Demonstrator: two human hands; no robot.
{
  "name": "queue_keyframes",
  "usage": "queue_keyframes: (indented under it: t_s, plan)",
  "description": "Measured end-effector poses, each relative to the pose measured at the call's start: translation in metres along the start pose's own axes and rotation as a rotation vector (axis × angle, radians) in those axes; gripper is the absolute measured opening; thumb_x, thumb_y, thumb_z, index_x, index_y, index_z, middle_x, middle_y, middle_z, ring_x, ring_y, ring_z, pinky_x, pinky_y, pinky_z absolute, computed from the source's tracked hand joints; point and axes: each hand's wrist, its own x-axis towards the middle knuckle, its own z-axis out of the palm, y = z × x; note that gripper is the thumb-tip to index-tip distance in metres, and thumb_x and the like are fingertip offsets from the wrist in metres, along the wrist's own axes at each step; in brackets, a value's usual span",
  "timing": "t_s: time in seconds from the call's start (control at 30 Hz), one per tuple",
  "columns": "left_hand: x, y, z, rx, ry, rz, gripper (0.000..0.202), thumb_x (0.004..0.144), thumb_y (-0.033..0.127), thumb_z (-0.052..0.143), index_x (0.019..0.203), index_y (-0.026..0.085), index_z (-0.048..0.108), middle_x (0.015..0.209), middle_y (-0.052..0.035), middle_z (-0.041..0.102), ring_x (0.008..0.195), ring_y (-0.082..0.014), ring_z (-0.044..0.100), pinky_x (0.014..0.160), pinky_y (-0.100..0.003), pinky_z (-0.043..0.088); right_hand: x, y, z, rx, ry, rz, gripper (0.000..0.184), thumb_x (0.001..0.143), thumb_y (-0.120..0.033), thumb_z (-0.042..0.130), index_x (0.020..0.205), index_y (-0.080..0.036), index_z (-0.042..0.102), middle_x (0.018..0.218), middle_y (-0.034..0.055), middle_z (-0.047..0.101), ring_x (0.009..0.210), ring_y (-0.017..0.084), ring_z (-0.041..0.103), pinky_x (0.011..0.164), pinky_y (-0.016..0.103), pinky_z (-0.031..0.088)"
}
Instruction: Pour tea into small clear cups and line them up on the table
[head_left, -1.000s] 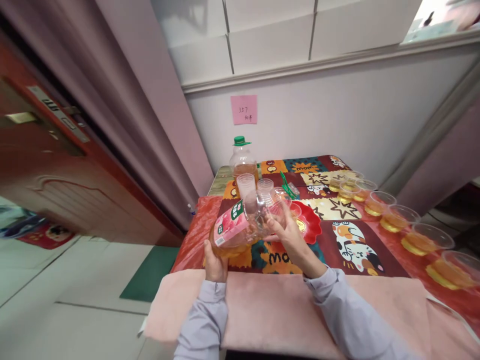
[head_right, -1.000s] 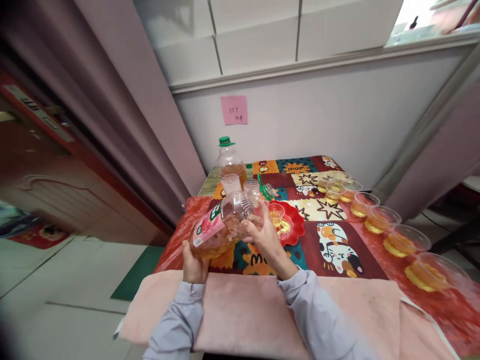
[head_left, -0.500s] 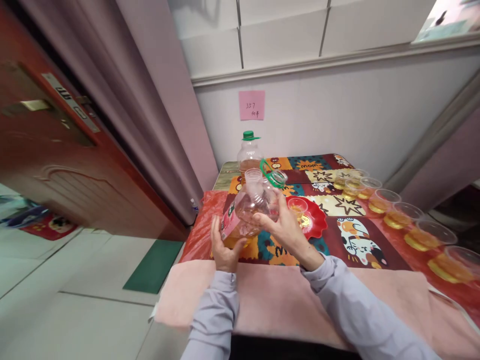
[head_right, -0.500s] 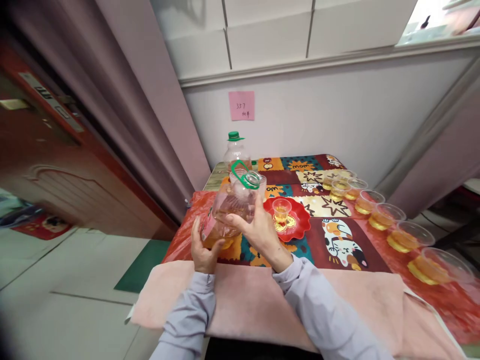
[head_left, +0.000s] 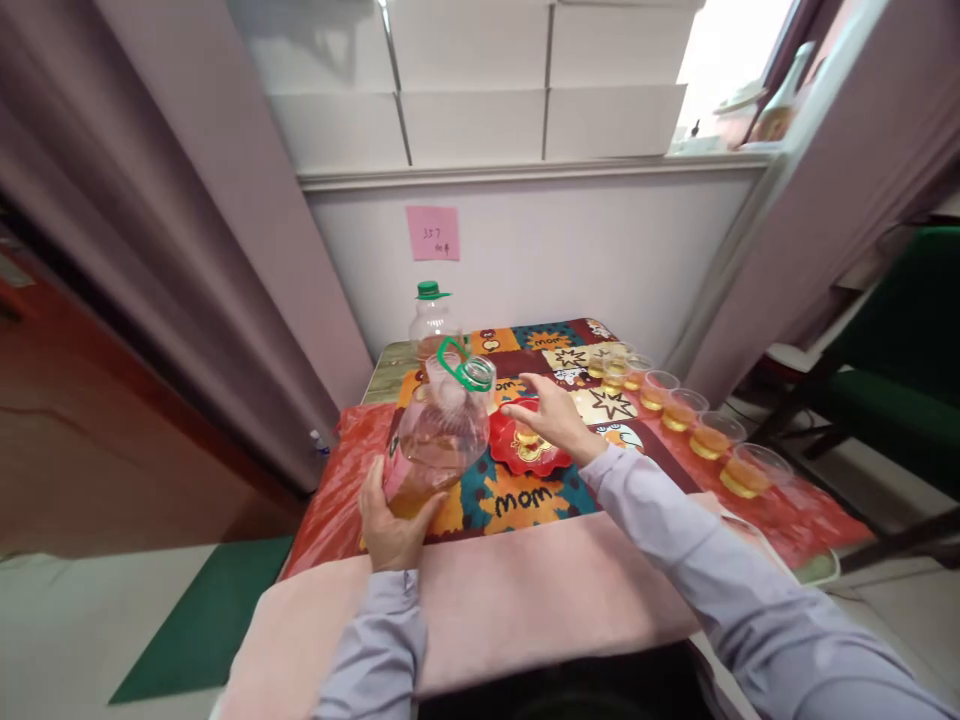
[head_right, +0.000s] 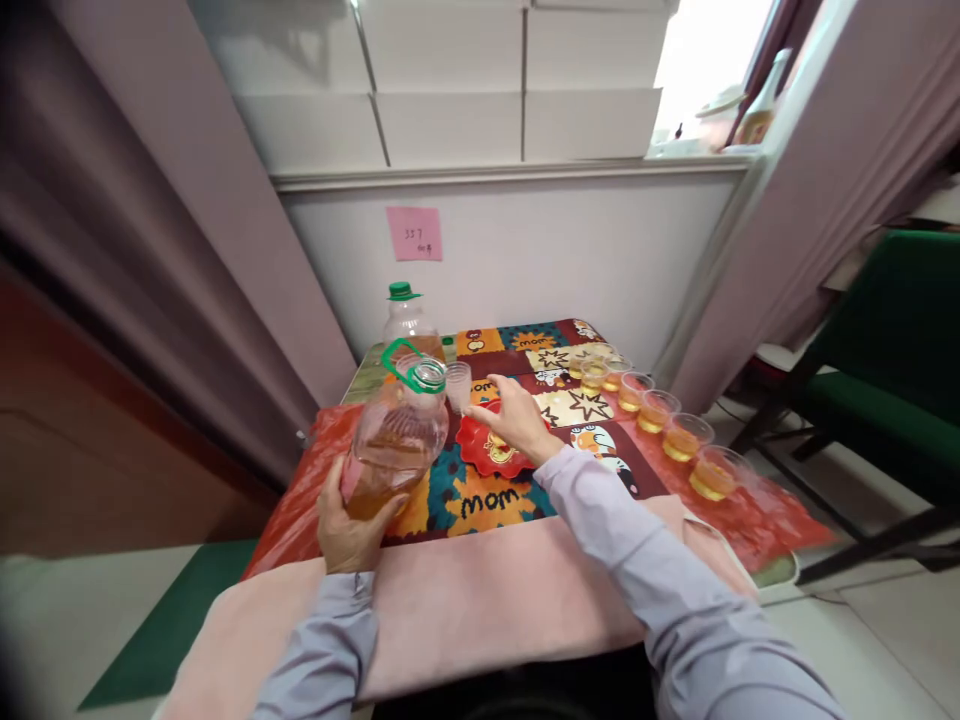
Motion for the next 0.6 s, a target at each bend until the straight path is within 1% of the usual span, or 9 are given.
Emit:
queue_keyframes:
  t_s: [0.07,0.13,0.2,0.3,0.37,0.43,0.53,0.6]
  plan:
    - [0.001,0.002,0.001,0.026,0.008,-0.01,0.109,0.058,0.058,0.095,0.152,0.024,0.053,0.152,-0.018,0.058,0.141,-0.0404,0.052,0.123,-0.058,0.034,0.007,0.01,-0.005,-0.195,-0.111,0.016,0.07,0.091,-0.051,0.077,0.148,-0.017,0.056,0.148,0.0206,0.062,0.138,0.034,0.06,0.115,0.047,0.047]
    - [0.002,0.004,0.002,0.05,0.024,-0.016,0.109,0.059,0.06,0.094,0.153,0.025,0.052,0.152,-0.0176,0.058,0.142,-0.04,0.052,0.123,-0.057,0.034,0.01,0.013,-0.003,-0.354,-0.214,0.05,0.076,0.089,-0.053,0.079,0.15,-0.016,0.053,0.149,0.0212,0.061,0.138,0.034,0.06,0.113,0.045,0.048]
    - [0.003,0.007,0.004,0.063,0.035,-0.023,0.111,0.058,0.061,0.093,0.154,0.024,0.052,0.153,-0.018,0.058,0.142,-0.0402,0.052,0.123,-0.057,0.034,0.01,0.014,0.002,-0.444,-0.271,0.098,0.077,0.085,-0.053,0.083,0.145,-0.014,0.056,0.142,0.0227,0.065,0.131,0.036,0.064,0.107,0.046,0.051]
    - [0.004,0.011,0.004,0.075,0.044,-0.04,0.114,0.056,0.063,0.092,0.153,0.02,0.052,0.151,-0.02,0.058,0.14,-0.0418,0.054,0.122,-0.058,0.036,0.012,0.016,0.01,-0.475,-0.288,0.151,0.064,0.085,-0.047,0.084,0.134,-0.013,0.062,0.13,0.0225,0.071,0.119,0.037,0.071,0.099,0.044,0.053]
    - [0.005,0.013,0.004,0.087,0.057,-0.057,0.114,0.055,0.064,0.092,0.152,0.019,0.053,0.151,-0.0202,0.059,0.139,-0.0429,0.055,0.121,-0.059,0.038,0.015,0.017,0.012,-0.481,-0.294,0.166,0.056,0.086,-0.043,0.083,0.13,-0.014,0.064,0.127,0.0222,0.073,0.117,0.036,0.072,0.096,0.042,0.054]
    - [0.006,0.014,0.003,0.1,0.063,-0.077,0.113,0.054,0.063,0.092,0.151,0.02,0.054,0.15,-0.0193,0.06,0.138,-0.0433,0.055,0.12,-0.06,0.038,0.019,0.017,0.011,-0.471,-0.293,0.168,0.054,0.084,-0.041,0.085,0.127,-0.015,0.066,0.127,0.022,0.073,0.116,0.036,0.072,0.094,0.04,0.054]
    - [0.007,0.014,0.003,0.102,0.051,-0.075,0.111,0.055,0.062,0.092,0.151,0.022,0.054,0.15,-0.0185,0.059,0.139,-0.0435,0.055,0.121,-0.062,0.036,0.026,0.017,0.002,-0.437,-0.273,0.158,0.055,0.081,-0.042,0.086,0.126,-0.017,0.066,0.126,0.019,0.075,0.116,0.034,0.073,0.091,0.037,0.054]
    - [0.008,0.015,0.004,0.075,0.046,-0.078,0.11,0.054,0.06,0.093,0.15,0.023,0.054,0.15,-0.018,0.059,0.14,-0.0436,0.053,0.122,-0.063,0.034,0.03,0.02,-0.012,-0.403,-0.248,0.14,0.055,0.084,-0.043,0.083,0.13,-0.019,0.066,0.124,0.0158,0.076,0.115,0.032,0.073,0.091,0.036,0.054]
